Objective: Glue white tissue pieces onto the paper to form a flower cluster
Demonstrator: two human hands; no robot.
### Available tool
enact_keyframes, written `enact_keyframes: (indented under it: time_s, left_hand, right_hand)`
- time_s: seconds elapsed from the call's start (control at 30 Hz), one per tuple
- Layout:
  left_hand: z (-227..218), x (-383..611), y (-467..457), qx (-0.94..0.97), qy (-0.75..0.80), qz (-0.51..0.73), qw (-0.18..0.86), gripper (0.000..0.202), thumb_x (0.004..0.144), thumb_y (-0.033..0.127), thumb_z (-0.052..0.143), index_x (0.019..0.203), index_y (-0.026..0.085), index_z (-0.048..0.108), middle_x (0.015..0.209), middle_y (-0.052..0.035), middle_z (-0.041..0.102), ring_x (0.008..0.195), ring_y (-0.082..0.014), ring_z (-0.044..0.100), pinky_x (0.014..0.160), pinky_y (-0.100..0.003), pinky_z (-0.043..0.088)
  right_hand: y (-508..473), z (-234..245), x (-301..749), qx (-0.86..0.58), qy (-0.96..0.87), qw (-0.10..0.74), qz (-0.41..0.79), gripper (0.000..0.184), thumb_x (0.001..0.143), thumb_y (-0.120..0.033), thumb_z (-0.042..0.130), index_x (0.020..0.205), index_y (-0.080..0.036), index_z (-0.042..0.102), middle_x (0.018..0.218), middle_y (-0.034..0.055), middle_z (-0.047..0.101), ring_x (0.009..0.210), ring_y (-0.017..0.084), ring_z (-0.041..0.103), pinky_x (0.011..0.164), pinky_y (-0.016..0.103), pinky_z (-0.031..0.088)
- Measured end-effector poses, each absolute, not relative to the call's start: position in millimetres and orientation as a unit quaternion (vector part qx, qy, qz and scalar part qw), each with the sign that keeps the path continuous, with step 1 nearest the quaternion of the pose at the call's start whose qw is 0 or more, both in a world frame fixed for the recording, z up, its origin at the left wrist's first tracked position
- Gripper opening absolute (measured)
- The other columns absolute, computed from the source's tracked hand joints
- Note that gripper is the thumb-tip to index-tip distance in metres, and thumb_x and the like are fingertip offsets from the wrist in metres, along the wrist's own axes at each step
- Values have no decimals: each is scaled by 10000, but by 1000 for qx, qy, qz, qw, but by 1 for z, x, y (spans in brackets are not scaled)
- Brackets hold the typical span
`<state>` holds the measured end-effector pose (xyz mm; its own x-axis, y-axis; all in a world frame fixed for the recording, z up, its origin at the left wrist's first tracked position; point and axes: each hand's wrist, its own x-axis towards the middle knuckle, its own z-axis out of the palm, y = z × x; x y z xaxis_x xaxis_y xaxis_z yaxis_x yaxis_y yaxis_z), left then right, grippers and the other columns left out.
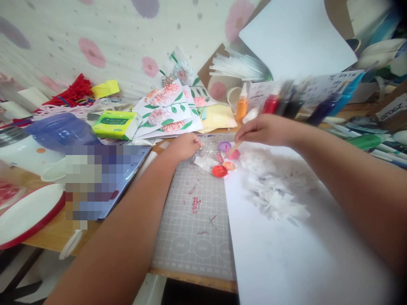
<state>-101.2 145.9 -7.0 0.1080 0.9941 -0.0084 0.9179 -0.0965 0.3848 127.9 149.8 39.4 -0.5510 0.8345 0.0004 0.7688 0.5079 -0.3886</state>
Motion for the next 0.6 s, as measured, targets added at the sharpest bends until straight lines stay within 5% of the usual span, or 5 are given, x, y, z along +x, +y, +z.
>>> enact_keyframes:
  time_s: [0.6]
  left_hand:
    - [-8,-102,145,735,652,120,140,217,746,380,476,683,184,544,658,-7,574,590,-151,498,509,-242,313]
  right_hand:
    - [155,35,130,-453,-871,111,156,245,709,-263,464,812,-236,685,803,-23,669,683,140,578,612,243,433]
